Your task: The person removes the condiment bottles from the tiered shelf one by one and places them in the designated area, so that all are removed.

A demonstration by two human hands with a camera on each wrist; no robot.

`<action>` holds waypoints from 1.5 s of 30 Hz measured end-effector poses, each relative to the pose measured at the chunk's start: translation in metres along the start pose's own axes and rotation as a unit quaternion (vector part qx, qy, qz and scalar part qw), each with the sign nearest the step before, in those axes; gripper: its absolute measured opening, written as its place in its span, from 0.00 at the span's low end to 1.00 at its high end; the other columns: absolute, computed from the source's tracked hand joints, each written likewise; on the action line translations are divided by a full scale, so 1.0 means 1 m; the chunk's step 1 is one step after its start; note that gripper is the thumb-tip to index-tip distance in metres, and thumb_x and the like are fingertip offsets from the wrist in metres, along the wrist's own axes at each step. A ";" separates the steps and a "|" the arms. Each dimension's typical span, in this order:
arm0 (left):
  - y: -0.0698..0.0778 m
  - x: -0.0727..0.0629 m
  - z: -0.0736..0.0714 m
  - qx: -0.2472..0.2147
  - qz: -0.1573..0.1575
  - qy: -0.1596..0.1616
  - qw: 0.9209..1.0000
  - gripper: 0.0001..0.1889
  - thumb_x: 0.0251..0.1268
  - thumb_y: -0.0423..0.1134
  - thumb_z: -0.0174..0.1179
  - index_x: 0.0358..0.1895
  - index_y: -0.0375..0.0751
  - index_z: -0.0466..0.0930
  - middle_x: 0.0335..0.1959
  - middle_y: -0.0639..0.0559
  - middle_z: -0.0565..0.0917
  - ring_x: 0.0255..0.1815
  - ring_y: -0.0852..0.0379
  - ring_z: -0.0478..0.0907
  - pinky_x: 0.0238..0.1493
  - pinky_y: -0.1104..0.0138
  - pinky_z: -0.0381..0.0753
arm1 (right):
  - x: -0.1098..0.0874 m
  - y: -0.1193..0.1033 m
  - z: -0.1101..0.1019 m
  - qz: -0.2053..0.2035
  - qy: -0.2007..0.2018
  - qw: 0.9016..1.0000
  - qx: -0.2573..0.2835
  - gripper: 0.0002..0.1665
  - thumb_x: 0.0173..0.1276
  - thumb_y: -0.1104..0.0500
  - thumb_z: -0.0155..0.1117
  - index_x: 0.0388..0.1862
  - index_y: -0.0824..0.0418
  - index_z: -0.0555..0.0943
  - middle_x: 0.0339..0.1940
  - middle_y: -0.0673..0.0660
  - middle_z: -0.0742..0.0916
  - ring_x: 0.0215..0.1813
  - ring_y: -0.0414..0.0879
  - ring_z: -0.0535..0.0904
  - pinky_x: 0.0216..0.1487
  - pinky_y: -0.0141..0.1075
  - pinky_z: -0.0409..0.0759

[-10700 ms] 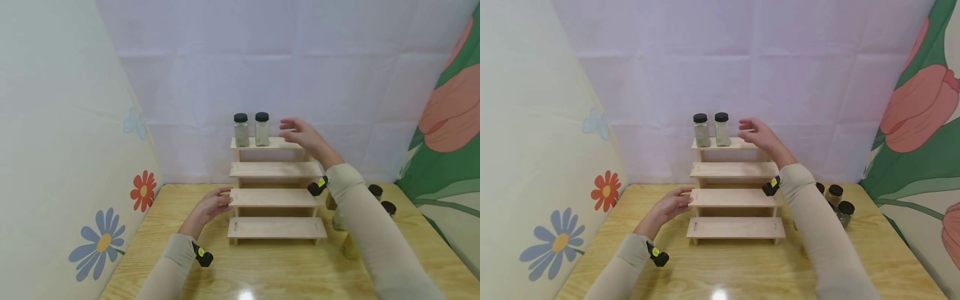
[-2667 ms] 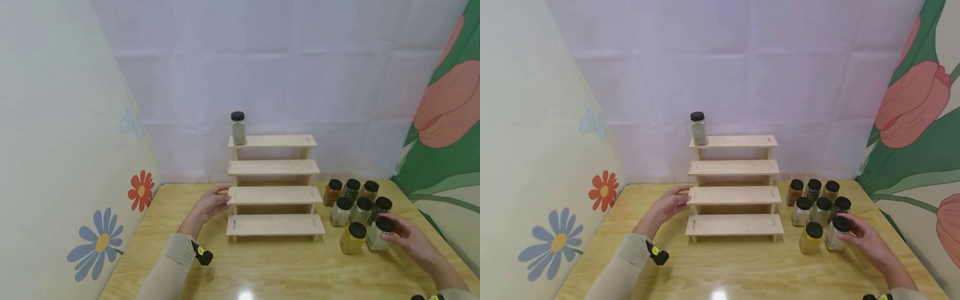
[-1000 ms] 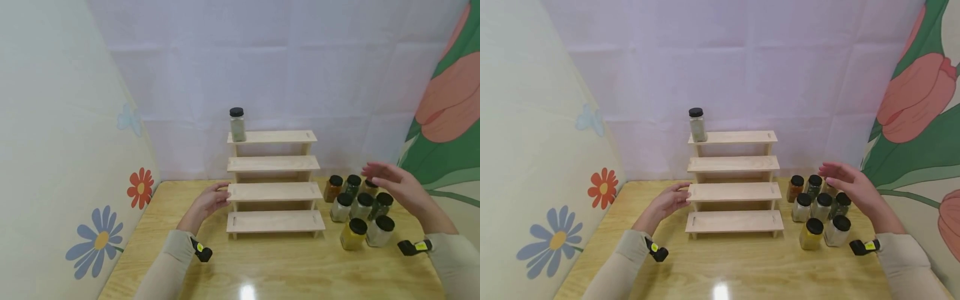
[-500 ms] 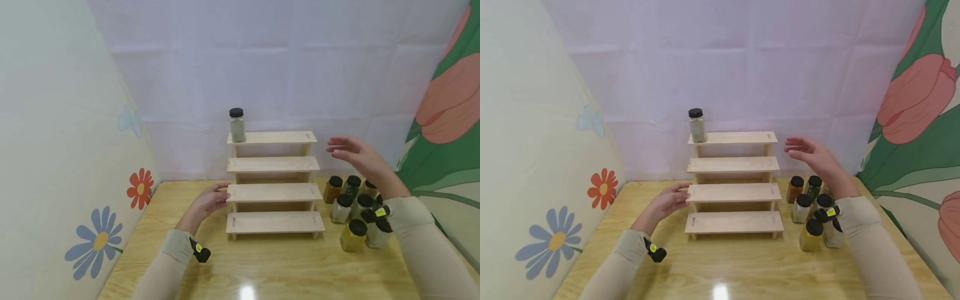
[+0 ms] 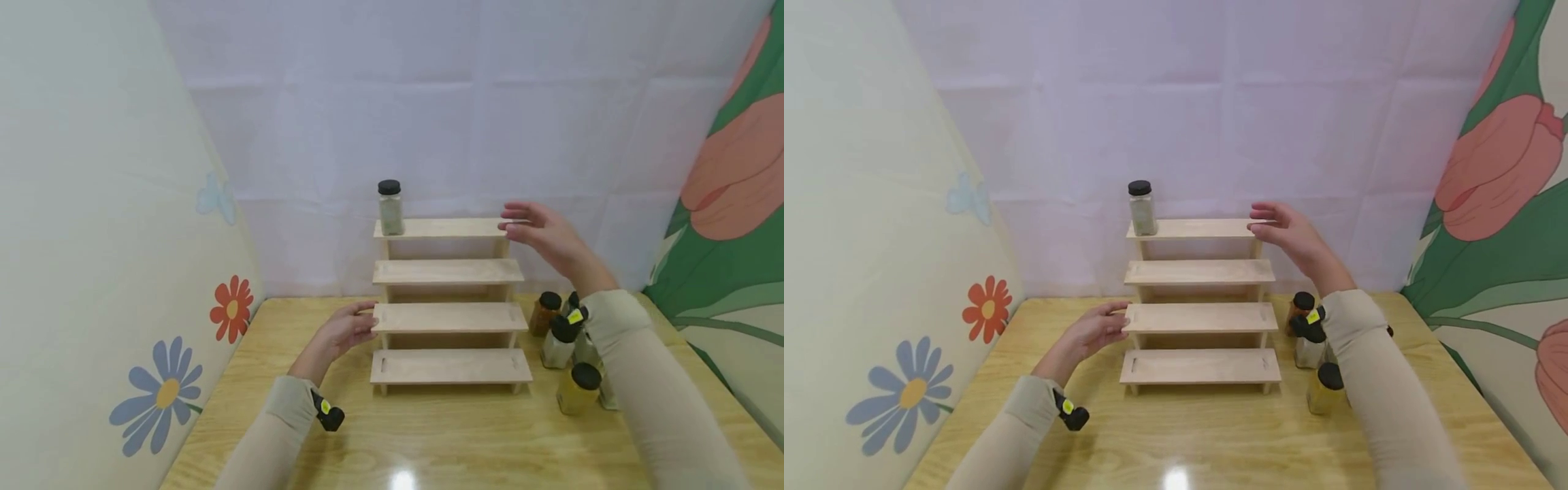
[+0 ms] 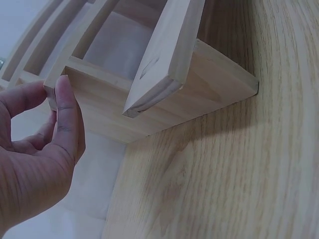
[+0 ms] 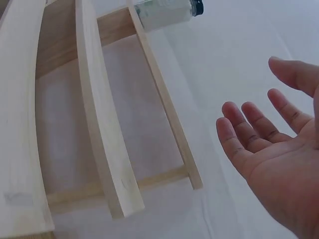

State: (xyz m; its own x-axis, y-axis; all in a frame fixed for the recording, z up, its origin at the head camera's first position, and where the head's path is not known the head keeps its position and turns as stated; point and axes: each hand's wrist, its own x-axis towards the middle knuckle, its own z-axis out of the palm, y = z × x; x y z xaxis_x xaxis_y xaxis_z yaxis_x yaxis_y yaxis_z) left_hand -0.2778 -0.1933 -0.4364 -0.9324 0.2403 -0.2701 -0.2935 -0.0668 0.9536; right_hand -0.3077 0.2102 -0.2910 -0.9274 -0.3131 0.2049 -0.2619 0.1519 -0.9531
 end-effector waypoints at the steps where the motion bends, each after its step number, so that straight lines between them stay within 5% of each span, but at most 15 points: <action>1: 0.000 0.000 0.000 0.001 0.000 -0.001 1.000 0.33 0.73 0.24 0.53 0.77 0.28 0.54 0.46 0.48 0.81 0.35 0.61 0.81 0.38 0.71 0.83 | 0.004 0.000 0.003 -0.001 -0.001 1.000 0.007 0.34 0.76 0.62 0.61 0.77 0.63 0.63 0.72 0.64 0.71 0.68 0.50 0.75 0.65 0.34 0.76; 10: 0.002 0.001 -0.002 0.011 -0.009 0.010 1.000 0.33 0.73 0.25 0.54 0.78 0.30 0.54 0.53 0.43 0.79 0.36 0.60 0.81 0.39 0.70 0.84 | 0.041 -0.004 0.032 -0.006 -0.020 0.998 0.065 0.37 0.76 0.66 0.57 0.78 0.71 0.56 0.75 0.73 0.64 0.72 0.64 0.67 0.70 0.42 0.73; 18: 0.001 0.001 -0.003 0.009 -0.007 0.012 1.000 0.32 0.73 0.25 0.53 0.78 0.30 0.55 0.49 0.46 0.81 0.35 0.61 0.81 0.38 0.70 0.84 | 0.064 -0.010 0.061 -0.003 0.016 0.997 0.073 0.36 0.74 0.67 0.60 0.77 0.71 0.60 0.73 0.72 0.69 0.69 0.59 0.71 0.71 0.48 0.72; 32: 0.001 0.000 -0.007 0.016 -0.010 0.013 1.000 0.32 0.73 0.26 0.54 0.78 0.31 0.55 0.55 0.42 0.78 0.38 0.59 0.81 0.41 0.70 0.84 | 0.097 -0.010 0.099 -0.001 0.046 0.992 0.121 0.31 0.74 0.70 0.58 0.74 0.71 0.64 0.71 0.72 0.73 0.69 0.60 0.72 0.72 0.52 0.71; 45: 0.005 0.000 -0.004 0.013 -0.008 0.016 1.000 0.31 0.73 0.25 0.55 0.76 0.32 0.59 0.48 0.46 0.80 0.36 0.59 0.81 0.40 0.70 0.85 | 0.112 -0.018 0.122 -0.001 0.019 0.993 0.113 0.31 0.74 0.69 0.58 0.74 0.70 0.64 0.70 0.71 0.73 0.70 0.61 0.71 0.72 0.52 0.71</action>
State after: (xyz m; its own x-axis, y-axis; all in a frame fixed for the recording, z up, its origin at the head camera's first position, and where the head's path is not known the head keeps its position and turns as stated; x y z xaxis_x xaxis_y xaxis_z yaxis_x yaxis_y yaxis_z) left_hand -0.2805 -0.1979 -0.4321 -0.9338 0.2107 -0.2892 -0.3033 -0.0374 0.9522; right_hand -0.3740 0.0576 -0.2780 -0.9376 -0.2768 0.2103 -0.2003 -0.0644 -0.9776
